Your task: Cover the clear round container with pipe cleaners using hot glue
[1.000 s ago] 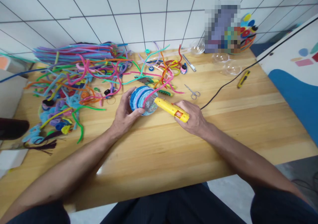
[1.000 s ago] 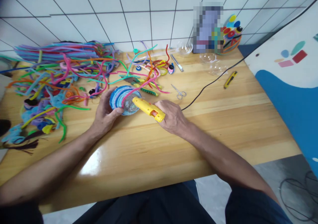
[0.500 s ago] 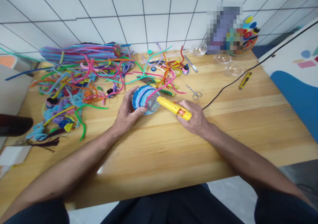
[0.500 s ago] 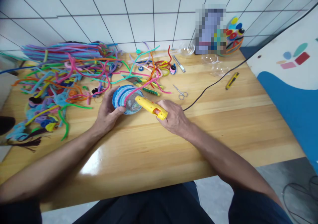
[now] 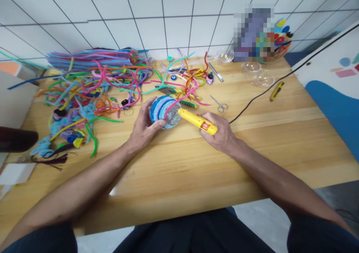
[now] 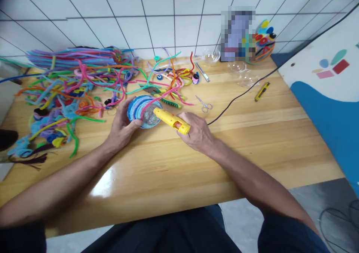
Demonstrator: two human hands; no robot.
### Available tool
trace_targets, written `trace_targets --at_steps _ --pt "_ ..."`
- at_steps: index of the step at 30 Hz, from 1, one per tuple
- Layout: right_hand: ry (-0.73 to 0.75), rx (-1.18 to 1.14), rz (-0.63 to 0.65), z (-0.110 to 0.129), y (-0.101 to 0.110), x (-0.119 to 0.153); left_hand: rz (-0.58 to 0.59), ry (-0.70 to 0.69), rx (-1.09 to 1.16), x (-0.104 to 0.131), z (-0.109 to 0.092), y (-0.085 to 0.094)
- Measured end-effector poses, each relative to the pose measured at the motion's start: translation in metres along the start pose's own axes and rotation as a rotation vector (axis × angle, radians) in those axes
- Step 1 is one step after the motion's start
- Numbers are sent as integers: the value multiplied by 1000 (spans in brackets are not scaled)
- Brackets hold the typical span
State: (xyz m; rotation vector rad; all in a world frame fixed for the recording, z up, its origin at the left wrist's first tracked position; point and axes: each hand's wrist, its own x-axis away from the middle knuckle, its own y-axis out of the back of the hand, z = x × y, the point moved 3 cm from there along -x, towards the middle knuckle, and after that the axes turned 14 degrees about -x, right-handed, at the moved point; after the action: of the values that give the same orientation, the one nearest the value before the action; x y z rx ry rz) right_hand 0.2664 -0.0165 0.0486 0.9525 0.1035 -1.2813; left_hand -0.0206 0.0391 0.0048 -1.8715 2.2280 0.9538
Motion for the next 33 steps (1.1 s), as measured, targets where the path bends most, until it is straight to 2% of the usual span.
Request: trace_targets --at_steps 8,15,21,33 --pt "97 -28 -15 10 -6 -2 -6 -12 2 -1 0 -1" --pt "-5 -9 -24 3 -5 1 -12 -20 -10 -1 0 -1" --pt "35 -42 -15 6 -7 1 -23 -20 -12 -1 0 -1" --pt "19 -38 -23 6 -8 2 -9 -23 -1 -1 1 -2"
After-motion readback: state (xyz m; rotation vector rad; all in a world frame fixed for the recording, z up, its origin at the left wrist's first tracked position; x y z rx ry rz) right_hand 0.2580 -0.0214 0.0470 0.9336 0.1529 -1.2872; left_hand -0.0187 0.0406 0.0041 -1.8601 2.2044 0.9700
